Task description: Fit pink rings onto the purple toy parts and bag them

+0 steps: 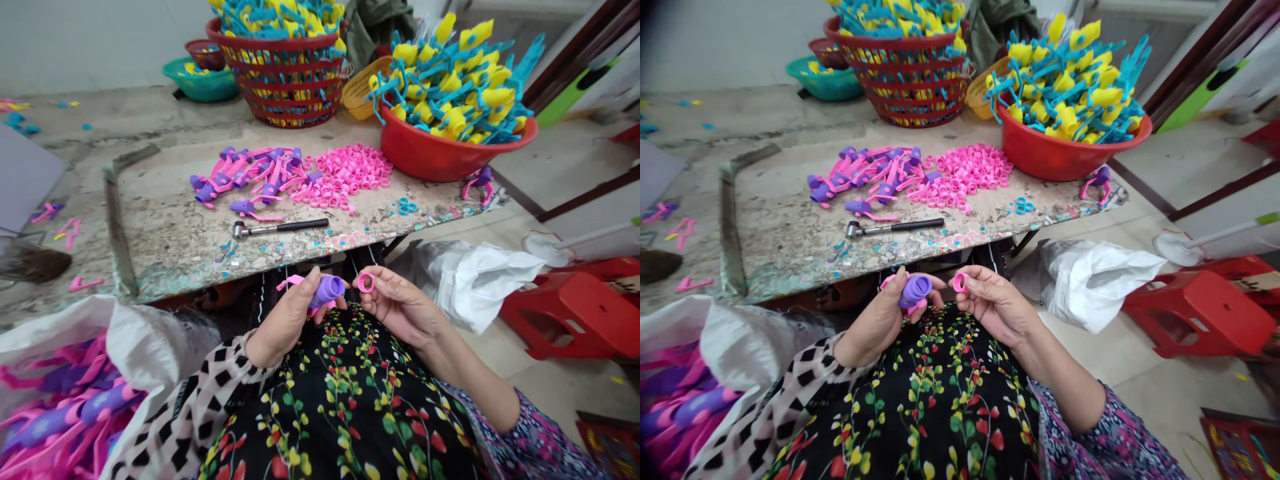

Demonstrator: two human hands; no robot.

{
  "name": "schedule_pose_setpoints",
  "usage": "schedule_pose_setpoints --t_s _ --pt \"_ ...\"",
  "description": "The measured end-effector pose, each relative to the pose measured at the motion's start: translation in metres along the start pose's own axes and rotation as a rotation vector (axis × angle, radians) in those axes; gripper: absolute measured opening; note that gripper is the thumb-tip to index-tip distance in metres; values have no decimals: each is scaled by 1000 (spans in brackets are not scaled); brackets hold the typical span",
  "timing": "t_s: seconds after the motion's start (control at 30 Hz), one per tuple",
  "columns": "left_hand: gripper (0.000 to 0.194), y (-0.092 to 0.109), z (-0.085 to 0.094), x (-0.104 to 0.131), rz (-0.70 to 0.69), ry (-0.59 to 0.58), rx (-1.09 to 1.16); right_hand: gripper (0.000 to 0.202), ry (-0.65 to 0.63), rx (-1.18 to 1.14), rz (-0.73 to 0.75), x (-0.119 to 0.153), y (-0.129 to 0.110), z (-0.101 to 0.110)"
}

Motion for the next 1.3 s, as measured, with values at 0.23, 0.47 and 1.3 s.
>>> schedule_pose_setpoints --t_s 0.23,0.47,1.3 --pt "54 -2 -1 7 34 22 -137 23 -38 11 -32 -1 -2 -7" --pt "60 -8 -6 4 103 -14 -209 31 -36 40 -45 4 -3 -2" --pt "62 -16 -8 -4 331 41 -419 23 24 183 -52 -15 4 21"
Point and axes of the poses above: each hand's wrist, its own x-axis away from the middle knuckle, its own z-axis out of the back of the hand, y = z × x, the point moved 3 cm from there along -x, towards the middle knuckle, and after that the axes turned 9 degrees about -z, right-handed, at the moved point
